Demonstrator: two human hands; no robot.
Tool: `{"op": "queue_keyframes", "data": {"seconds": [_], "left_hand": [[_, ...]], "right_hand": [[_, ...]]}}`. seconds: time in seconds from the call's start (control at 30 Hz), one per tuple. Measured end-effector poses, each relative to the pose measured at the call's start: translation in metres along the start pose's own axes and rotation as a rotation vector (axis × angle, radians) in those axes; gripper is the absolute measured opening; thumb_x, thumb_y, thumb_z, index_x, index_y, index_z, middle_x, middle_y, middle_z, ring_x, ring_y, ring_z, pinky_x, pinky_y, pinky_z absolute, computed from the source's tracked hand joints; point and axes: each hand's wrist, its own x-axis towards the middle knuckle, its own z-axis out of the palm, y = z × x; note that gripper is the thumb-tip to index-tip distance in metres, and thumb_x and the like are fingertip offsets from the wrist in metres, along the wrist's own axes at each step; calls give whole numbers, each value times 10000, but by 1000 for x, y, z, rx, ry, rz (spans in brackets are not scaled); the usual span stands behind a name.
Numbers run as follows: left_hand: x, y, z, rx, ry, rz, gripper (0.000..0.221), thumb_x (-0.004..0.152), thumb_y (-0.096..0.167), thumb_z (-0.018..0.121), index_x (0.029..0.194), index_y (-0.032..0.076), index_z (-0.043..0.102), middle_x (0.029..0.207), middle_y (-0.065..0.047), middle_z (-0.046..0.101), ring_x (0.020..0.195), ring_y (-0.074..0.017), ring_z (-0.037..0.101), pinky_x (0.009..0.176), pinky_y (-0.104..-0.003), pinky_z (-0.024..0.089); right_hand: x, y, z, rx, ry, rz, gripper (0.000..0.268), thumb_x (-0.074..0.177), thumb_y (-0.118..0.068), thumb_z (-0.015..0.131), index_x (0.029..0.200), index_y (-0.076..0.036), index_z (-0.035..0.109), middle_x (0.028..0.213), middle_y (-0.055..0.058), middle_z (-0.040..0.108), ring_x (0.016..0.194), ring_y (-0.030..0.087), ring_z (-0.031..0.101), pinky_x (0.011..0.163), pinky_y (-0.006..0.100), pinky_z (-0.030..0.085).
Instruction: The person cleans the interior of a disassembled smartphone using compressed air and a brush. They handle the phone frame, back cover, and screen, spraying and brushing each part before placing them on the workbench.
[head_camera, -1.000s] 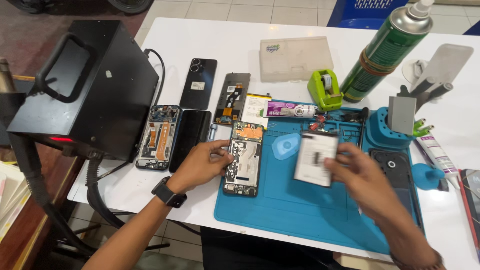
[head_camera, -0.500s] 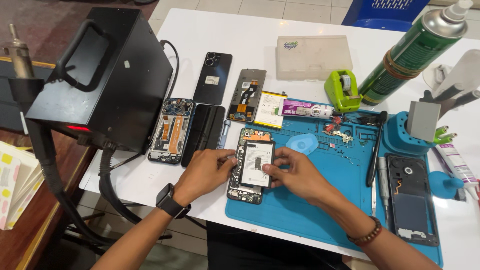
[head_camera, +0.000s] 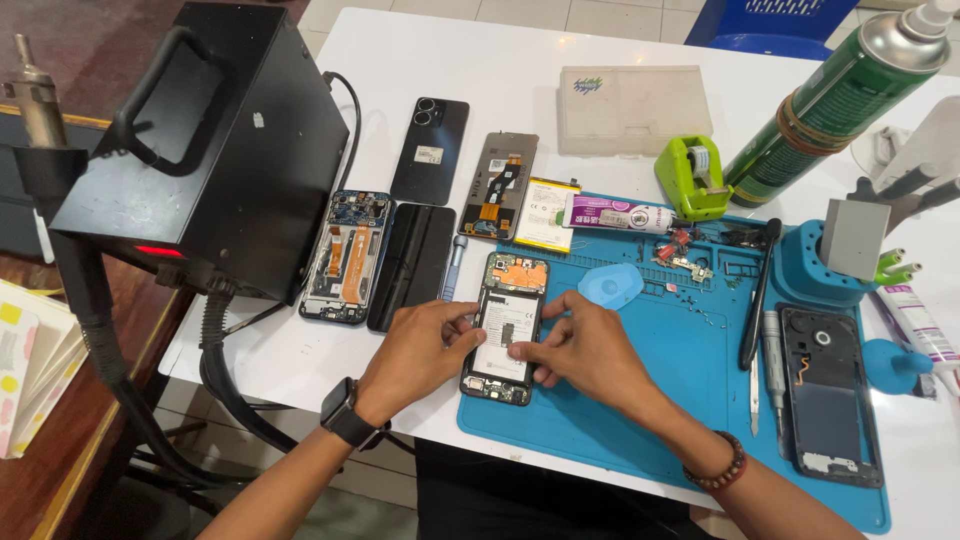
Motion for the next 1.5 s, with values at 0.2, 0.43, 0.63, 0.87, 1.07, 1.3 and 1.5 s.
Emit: {"op": "queue_keyframes", "data": {"seconds": [0.2,0.43,0.63,0.87,1.07,1.3,1.5], "left_hand": [[-2,0,0,-7,-13,-29,382,835,175,755,1188,30,721,874,-108,757,706,-198,724,646,-332,589],[-3,0,1,-26,9,5,372,834,160,761,1173,13,724,859,-101,760,691,-188,721,642,-321,588],[-5,0,1,-44,-9,-52,361,837,176,754,1148,-4,721,818,-109,769,688,-191,753,626,-321,594],[-4,-2,3,-22,39,-4,341,845,184,758,1113,-26,732,839,-129,782,720,-203,770,664,-306,605],[-9,12,6,40,102,-1,387,857,177,746,1181,-27,693,866,-141,748,711,-215,738,641,-334,599],[-4,71,57,-101,-82,245,373,887,185,720,1203,-9,675,894,-129,731,737,-216,725,650,-345,597],[24,129,131,-149,-360,452,342,894,218,732,1155,-2,712,885,-136,731,708,-230,708,662,-353,580]], "right_hand": [[3,0,2,-66,-16,64,370,764,-216,870,874,72,664,623,136,732,513,168,730,433,288,585],[5,4,2,-59,-41,24,350,778,-230,858,812,60,665,633,127,746,517,158,738,436,281,594],[0,2,1,-106,-26,18,386,788,-252,854,853,53,627,637,140,745,523,173,738,446,296,587],[-6,-3,-3,6,-19,-56,454,797,-230,823,1093,15,581,716,130,751,620,147,750,517,275,614],[-23,8,-16,-112,24,-132,348,857,-220,765,1098,-9,629,754,104,763,650,161,751,576,287,606],[-93,57,-83,-444,664,-305,210,913,-182,711,1064,-37,721,977,149,771,779,280,758,671,357,588],[-149,109,-135,-721,809,74,841,706,-444,856,1317,54,562,1149,270,672,1071,398,650,868,485,535]]}}
